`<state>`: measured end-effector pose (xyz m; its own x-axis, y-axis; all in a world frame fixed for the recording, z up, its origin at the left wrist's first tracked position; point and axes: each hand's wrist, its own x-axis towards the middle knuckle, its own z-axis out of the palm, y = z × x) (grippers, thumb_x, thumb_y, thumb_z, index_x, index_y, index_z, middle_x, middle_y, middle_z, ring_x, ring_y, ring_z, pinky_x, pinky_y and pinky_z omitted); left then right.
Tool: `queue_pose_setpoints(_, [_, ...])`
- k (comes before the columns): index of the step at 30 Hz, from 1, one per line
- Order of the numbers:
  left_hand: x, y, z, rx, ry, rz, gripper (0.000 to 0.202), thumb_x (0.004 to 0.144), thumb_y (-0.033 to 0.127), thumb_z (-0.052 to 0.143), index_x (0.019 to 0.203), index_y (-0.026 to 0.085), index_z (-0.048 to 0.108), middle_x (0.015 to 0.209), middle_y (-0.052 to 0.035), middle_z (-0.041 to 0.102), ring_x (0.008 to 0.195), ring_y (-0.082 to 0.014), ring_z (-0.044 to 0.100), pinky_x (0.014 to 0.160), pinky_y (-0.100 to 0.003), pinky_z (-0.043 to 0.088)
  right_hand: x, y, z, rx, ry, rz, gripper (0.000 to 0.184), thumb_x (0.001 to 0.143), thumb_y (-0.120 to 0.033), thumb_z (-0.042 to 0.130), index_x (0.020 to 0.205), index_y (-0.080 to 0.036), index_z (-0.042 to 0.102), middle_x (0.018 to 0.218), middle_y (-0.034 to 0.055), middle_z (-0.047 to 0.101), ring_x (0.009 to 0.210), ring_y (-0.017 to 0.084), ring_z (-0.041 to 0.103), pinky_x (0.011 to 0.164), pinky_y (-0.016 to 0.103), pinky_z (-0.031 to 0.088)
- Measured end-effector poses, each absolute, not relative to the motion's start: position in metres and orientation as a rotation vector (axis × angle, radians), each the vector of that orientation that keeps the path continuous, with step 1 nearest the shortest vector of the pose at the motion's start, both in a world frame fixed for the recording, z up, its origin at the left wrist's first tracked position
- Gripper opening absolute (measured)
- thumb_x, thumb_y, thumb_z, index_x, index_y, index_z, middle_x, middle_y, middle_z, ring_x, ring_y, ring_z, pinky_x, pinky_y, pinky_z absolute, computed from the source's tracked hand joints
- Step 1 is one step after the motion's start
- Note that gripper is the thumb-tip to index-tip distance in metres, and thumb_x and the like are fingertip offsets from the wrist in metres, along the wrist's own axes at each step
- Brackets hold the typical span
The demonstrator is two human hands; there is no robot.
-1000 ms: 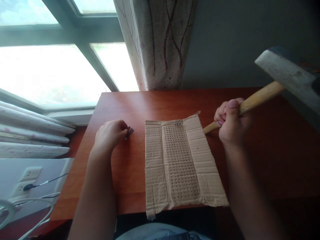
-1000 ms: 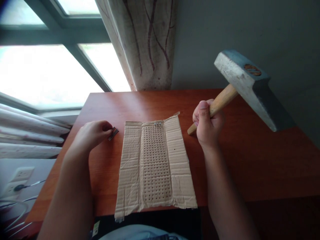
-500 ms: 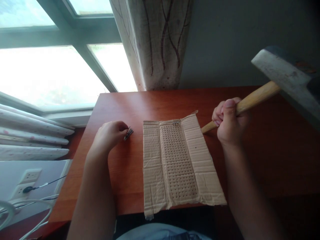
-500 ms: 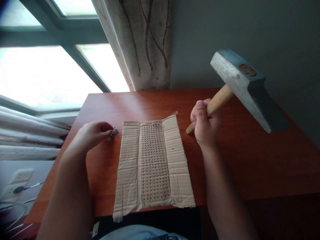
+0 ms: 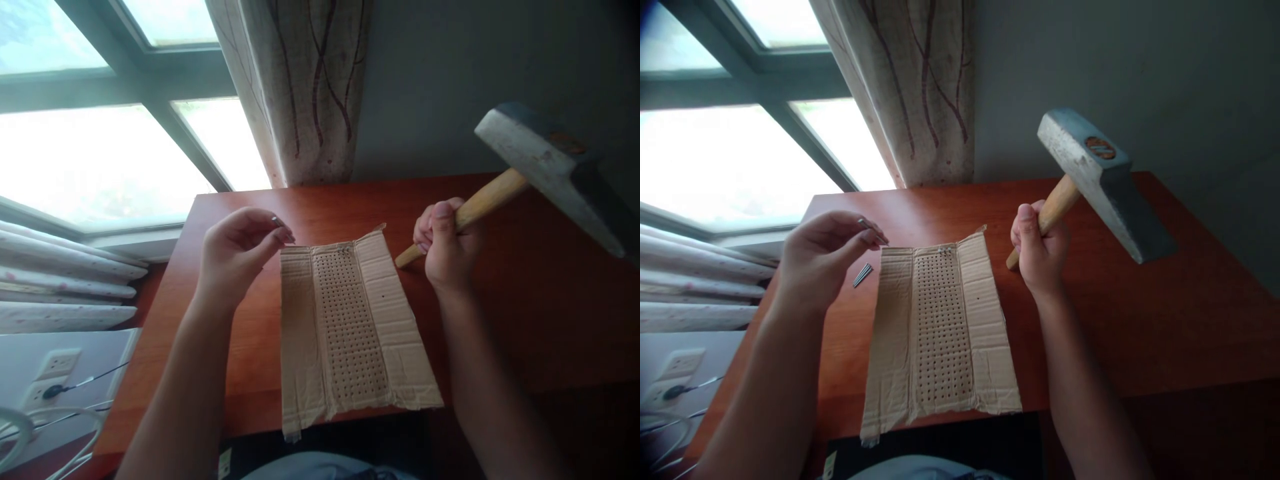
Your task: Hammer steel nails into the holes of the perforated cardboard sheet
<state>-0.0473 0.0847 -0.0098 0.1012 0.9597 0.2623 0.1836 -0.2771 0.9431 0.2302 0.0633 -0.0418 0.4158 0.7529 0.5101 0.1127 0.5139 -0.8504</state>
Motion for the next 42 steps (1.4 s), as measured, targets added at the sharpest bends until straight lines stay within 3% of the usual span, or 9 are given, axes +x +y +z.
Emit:
queue_pose_setpoints(5, [-0.011,0.083,-0.014,1.854,1.057,1.015,0.010,0.081,0.024,0.071,0.087,0.018,0.067,0.083,-0.0043,0.075,0.077,-0.0174,0.073,0.073,-0.030,0.062,0.230,0.062,-0.041,-0.934,-1.088,0.505,0.048,0.091,-0.052,0.065,0.064,-0.024,0.036,0.050,-0.0079,0.034,0.038,0.007,0.032,0.035,0.024,0.022])
queue_pose_setpoints(13, [-0.009,0.081,-0.025,2.136,1.200,0.938,0.008,0.085,0.022,0.066,0.086,0.018,0.072,0.082,-0.0028,0.076,0.071,-0.0138,0.071,0.070,-0.025,0.059,0.232,0.062,-0.042,-0.967,-1.075,0.490,0.050,0.091,-0.054,0.063,0.064,-0.024,0.034,0.050,-0.0080,0.033,0.038,0.007,0.031,0.034,0.024,0.022])
queue_pose_setpoints(42, [-0.009,0.081,-0.030,2.122,1.153,0.992,0.008,0.086,0.023,0.067,0.088,0.017,0.073,0.081,-0.0022,0.076,0.068,-0.0128,0.070,0.065,-0.022,0.056,0.230,0.059,-0.042,-0.980,-1.116,0.466,0.047,0.093,-0.051,0.062,0.064,-0.024,0.037,0.051,-0.0065,0.035,0.040,0.008,0.033,0.037,0.027,0.023])
